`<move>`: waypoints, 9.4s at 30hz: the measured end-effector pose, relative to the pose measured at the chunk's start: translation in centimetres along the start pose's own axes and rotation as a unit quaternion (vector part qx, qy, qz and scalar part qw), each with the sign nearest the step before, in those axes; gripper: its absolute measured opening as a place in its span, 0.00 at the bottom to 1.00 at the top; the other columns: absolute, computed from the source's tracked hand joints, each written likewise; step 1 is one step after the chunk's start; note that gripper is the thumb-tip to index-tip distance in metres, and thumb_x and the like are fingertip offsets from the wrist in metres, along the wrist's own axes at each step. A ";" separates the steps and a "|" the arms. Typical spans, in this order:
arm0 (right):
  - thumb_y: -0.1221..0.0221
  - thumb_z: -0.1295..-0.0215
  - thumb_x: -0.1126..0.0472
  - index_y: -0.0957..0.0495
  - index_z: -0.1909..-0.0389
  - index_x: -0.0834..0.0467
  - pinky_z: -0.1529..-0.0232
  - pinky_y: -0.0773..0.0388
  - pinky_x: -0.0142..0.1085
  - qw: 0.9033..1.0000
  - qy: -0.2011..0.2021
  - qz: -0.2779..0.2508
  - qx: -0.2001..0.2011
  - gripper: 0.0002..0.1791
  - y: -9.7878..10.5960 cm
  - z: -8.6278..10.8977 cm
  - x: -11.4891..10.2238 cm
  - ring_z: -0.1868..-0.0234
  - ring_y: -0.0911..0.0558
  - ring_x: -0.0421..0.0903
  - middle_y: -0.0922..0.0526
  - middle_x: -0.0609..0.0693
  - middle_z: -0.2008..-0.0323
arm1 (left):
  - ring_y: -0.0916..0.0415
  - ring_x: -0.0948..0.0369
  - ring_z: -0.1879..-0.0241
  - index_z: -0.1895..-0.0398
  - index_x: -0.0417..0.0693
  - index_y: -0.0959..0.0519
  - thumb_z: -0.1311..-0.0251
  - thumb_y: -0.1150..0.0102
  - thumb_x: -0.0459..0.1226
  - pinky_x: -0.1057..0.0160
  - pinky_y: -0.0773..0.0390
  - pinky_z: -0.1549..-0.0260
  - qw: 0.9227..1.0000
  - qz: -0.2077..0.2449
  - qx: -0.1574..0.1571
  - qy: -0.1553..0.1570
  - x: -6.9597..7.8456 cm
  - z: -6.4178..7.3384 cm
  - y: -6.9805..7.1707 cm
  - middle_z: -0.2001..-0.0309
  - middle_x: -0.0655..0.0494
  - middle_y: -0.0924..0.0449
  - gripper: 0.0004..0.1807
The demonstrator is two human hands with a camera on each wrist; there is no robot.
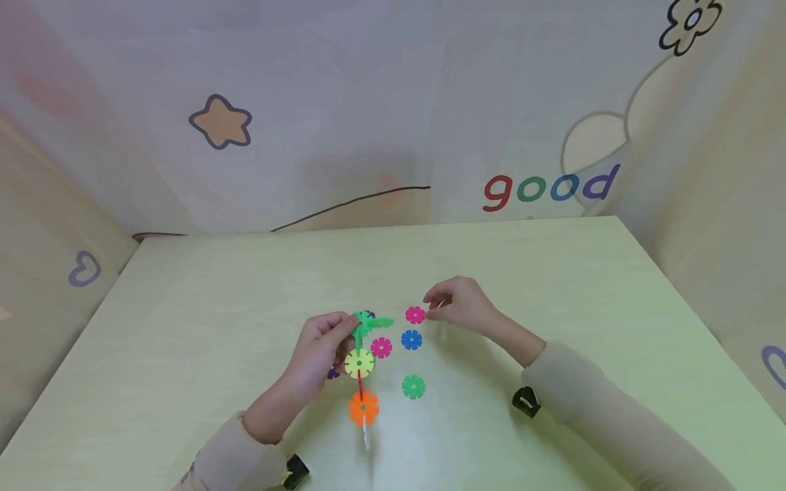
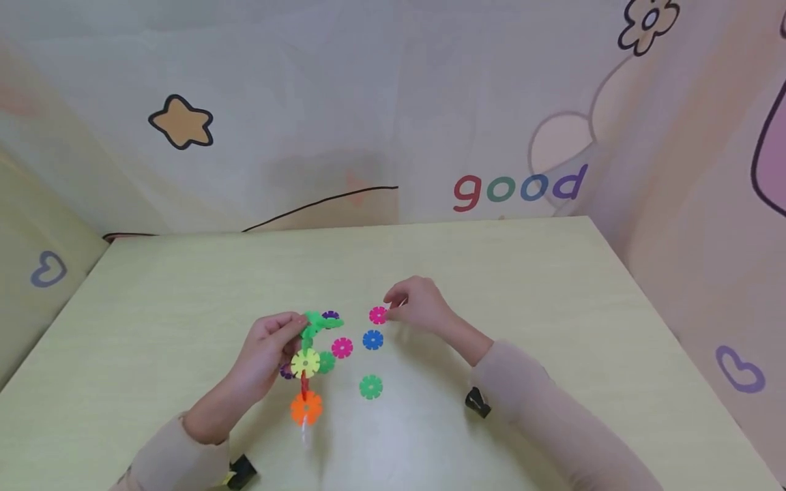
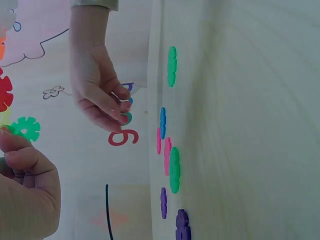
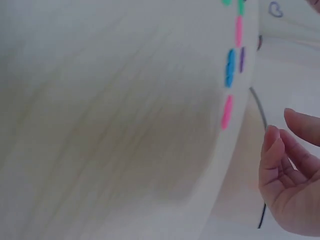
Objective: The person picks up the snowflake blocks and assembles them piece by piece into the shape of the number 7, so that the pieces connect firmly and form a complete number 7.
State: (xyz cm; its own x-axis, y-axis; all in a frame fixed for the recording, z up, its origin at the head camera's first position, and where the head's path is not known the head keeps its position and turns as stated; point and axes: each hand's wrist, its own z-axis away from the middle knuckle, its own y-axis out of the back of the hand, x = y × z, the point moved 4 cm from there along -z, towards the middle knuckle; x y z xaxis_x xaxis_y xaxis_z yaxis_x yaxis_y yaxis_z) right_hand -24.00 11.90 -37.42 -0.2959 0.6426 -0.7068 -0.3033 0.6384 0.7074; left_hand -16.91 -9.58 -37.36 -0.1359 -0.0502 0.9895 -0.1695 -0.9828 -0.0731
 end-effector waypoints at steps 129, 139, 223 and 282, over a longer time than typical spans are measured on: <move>0.49 0.33 0.59 0.25 0.62 0.71 0.74 0.23 0.31 0.939 -0.046 -0.340 -0.012 0.16 -1.2 3.7 -3.4 0.81 0.24 0.44 0.22 0.53 0.79 | 0.43 0.60 0.87 0.77 0.35 0.30 0.36 0.53 0.31 0.69 0.41 0.89 0.999 -0.024 0.004 -0.026 0.5 -0.2 -0.2 0.87 0.52 0.36 0.12; 0.41 0.42 0.64 0.23 0.56 0.68 0.74 0.25 0.35 0.979 -0.062 -0.191 -0.041 0.14 -2.1 2.2 -0.9 0.76 0.24 0.51 0.21 0.57 0.76 | 0.43 0.61 0.85 0.78 0.37 0.32 0.35 0.54 0.31 0.70 0.39 0.87 0.999 -0.019 0.012 -0.025 0.9 0.2 0.9 0.86 0.55 0.36 0.12; 0.36 0.49 0.68 0.18 0.71 0.62 0.72 0.23 0.29 0.976 0.180 -0.013 0.120 0.03 0.0 5.3 -4.6 0.77 0.21 0.38 0.17 0.47 0.76 | 0.41 0.62 0.88 0.78 0.36 0.30 0.37 0.51 0.32 0.70 0.37 0.89 1.000 -0.001 0.007 0.001 0.2 -0.1 0.2 0.87 0.54 0.34 0.12; 0.34 0.52 0.70 0.19 0.69 0.64 0.71 0.21 0.32 0.956 0.222 -0.087 0.168 0.08 -0.4 5.7 -4.2 0.75 0.19 0.39 0.17 0.50 0.74 | 0.41 0.63 0.87 0.79 0.38 0.30 0.36 0.54 0.30 0.71 0.40 0.88 0.999 0.040 0.030 -0.009 0.6 0.4 0.1 0.86 0.56 0.35 0.12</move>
State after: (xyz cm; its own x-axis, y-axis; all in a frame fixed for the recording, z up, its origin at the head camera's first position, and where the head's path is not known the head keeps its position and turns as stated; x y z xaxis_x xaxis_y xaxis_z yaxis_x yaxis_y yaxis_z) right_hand -17.47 11.32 -34.70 -0.6464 0.3186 -0.6934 -0.0967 0.8671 0.4886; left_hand -16.63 -9.74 -36.68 -0.1282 -0.1313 0.9830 -0.1004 -0.9844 -0.1445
